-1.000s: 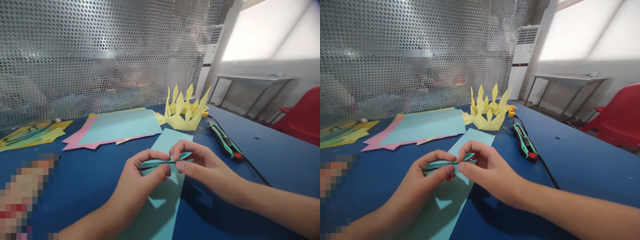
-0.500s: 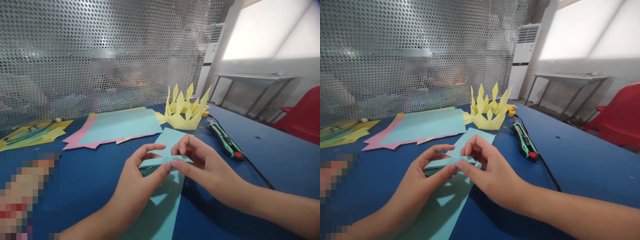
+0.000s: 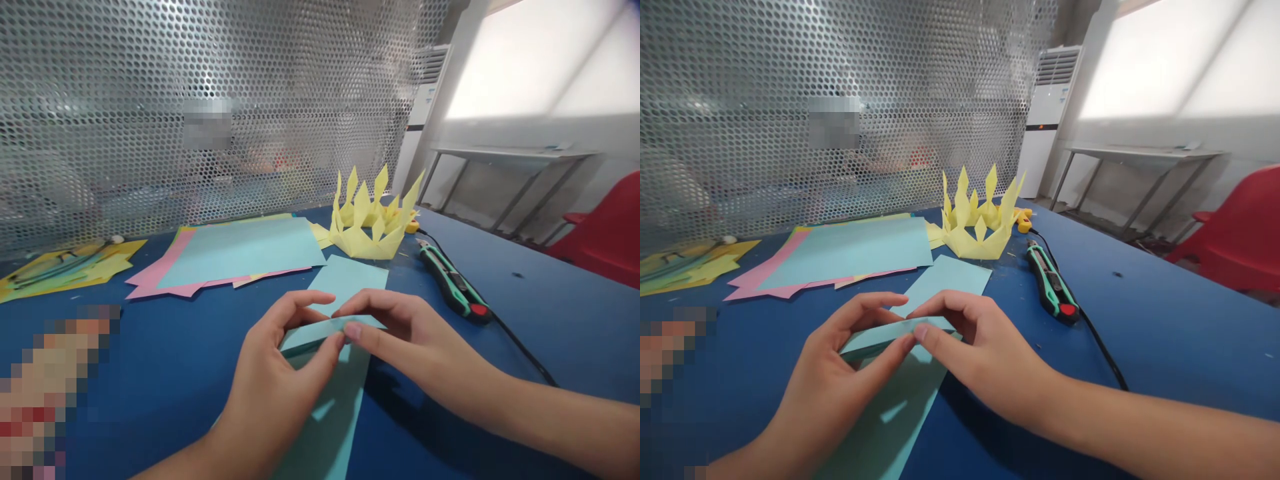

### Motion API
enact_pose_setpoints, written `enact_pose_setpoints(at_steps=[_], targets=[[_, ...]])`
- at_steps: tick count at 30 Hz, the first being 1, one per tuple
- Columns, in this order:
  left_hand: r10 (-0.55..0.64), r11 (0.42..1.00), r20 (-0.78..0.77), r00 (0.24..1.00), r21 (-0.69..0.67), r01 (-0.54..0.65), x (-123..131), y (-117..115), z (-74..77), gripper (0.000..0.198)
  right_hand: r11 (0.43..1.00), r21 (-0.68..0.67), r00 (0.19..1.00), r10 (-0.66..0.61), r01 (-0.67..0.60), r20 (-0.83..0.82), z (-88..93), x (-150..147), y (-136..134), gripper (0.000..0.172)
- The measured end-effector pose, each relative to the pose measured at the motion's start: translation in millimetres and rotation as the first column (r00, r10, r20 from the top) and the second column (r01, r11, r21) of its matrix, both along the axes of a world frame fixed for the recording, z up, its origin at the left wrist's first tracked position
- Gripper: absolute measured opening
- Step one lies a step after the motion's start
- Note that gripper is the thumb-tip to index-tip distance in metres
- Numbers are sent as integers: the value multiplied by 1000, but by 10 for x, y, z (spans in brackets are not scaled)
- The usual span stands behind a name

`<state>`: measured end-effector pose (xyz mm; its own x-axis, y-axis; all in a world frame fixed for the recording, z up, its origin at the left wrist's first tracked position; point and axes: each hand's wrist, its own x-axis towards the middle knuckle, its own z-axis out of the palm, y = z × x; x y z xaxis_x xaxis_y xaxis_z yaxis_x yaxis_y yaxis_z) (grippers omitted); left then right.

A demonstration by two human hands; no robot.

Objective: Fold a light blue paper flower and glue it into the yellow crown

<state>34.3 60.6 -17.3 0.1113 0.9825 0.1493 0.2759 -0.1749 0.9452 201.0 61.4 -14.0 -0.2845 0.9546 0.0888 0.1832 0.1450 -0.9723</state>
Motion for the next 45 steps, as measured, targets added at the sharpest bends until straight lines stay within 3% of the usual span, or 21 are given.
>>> enact_pose_setpoints(at_steps=[5,8,13,18,24,36,45], targets=[[20,997,27,999,-81,-18,0,32,9,16,999,47,999,-12,14,-35,-9,11,21,15],[19,995,35,999,-96,-16,8,37,29,6,1000,22,999,-9,10,-47,-9,15,17,14],[10,991,54,998,-131,-3,11,15,29,8,1000,-28,999,-15,14,-38,-15,23,16,12],[6,997,55,998,-83,-2,-11,11,0,11,999,-49,999,-14,12,-53,-36,14,32,12],[-10,1000,66,998,27,8,10,3,-13,5,999,28,999,-37,36,27,-33,12,12,10],[-37,999,113,993,-27,40,21,-17,-24,17,994,82,988,-87,77,125,14,-5,-16,16],[54,996,93,994,-77,-47,-4,-2,2,16,995,94,991,-35,23,130,-21,-12,34,18]])
